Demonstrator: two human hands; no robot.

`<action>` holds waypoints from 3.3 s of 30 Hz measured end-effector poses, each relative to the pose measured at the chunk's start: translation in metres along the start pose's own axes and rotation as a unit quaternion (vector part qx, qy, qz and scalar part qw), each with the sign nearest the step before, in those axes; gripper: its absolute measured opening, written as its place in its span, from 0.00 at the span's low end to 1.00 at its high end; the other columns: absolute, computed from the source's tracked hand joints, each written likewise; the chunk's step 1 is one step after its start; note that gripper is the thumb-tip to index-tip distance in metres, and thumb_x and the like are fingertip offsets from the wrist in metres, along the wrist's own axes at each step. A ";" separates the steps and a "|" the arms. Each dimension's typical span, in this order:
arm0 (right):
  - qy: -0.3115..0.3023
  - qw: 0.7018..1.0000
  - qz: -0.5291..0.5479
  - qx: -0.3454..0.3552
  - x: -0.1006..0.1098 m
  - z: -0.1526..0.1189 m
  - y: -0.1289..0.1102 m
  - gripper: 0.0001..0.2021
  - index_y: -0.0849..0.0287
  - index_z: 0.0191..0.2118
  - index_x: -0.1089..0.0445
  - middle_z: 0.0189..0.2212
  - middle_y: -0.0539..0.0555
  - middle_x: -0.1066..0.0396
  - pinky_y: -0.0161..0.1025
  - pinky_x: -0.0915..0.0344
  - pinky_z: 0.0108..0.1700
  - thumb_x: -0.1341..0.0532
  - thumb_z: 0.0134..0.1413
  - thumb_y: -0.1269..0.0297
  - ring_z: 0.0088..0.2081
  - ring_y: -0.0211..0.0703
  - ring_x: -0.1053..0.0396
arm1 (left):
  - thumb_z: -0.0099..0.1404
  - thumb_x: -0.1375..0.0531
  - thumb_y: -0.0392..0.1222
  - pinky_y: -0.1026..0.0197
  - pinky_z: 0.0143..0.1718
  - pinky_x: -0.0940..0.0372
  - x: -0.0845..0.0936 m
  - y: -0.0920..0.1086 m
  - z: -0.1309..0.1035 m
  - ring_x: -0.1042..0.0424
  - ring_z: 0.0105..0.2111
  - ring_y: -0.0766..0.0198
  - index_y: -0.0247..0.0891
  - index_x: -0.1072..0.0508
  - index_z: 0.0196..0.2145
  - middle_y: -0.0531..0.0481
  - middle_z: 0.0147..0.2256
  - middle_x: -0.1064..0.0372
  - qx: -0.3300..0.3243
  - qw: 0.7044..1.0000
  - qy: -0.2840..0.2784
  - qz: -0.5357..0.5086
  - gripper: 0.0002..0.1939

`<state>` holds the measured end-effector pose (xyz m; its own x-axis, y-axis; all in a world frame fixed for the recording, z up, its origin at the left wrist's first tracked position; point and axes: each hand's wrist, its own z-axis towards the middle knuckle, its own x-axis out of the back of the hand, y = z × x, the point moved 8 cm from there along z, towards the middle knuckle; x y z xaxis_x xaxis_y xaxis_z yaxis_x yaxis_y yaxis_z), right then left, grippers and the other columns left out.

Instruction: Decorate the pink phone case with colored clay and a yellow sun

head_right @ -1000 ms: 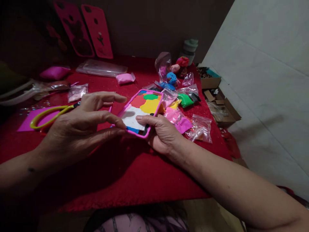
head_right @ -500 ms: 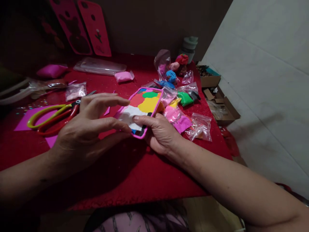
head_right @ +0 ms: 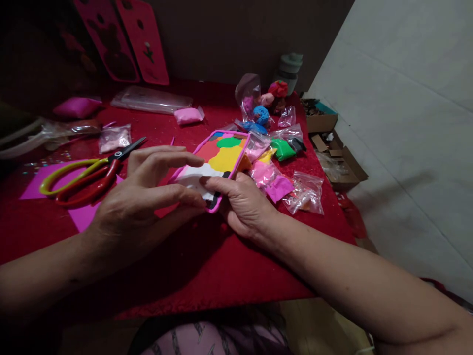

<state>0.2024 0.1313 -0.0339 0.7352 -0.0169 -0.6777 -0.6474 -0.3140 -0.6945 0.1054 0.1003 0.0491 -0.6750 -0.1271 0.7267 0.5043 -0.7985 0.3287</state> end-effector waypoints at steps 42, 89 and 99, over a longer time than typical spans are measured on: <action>-0.033 0.993 0.021 -0.107 0.005 0.005 0.000 0.13 0.63 0.39 0.30 0.30 0.56 0.22 0.47 0.22 0.31 0.36 0.44 0.77 0.28 0.45 0.25 | 0.62 0.37 0.41 0.58 0.36 0.33 0.019 -0.093 -0.016 0.29 0.34 0.63 0.37 0.26 0.37 0.49 0.35 0.28 0.414 0.823 0.133 -0.365 0.06; -0.153 0.987 -0.052 -0.019 -0.009 0.010 -0.004 0.22 0.58 0.46 0.29 0.41 0.51 0.23 0.39 0.29 0.50 0.33 0.41 0.79 0.41 0.40 0.26 | 0.70 0.49 0.35 0.68 0.19 0.39 -0.029 -0.089 -0.013 0.39 0.18 0.68 0.36 0.33 0.29 0.53 0.20 0.38 0.371 0.666 0.101 -0.639 0.12; -0.176 0.979 -0.097 -0.021 -0.014 0.005 -0.005 0.24 0.62 0.50 0.30 0.45 0.59 0.23 0.45 0.30 0.53 0.31 0.44 0.73 0.46 0.47 0.25 | 0.67 0.43 0.36 0.68 0.18 0.39 -0.033 -0.093 -0.017 0.38 0.18 0.69 0.36 0.34 0.29 0.54 0.20 0.37 0.369 0.655 0.092 -0.653 0.08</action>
<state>0.1939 0.1379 -0.0221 0.7236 0.3733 -0.5806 -0.4880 -0.3181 -0.8128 0.0721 0.1689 -0.0156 -0.8092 0.2587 -0.5274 -0.4907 0.1960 0.8490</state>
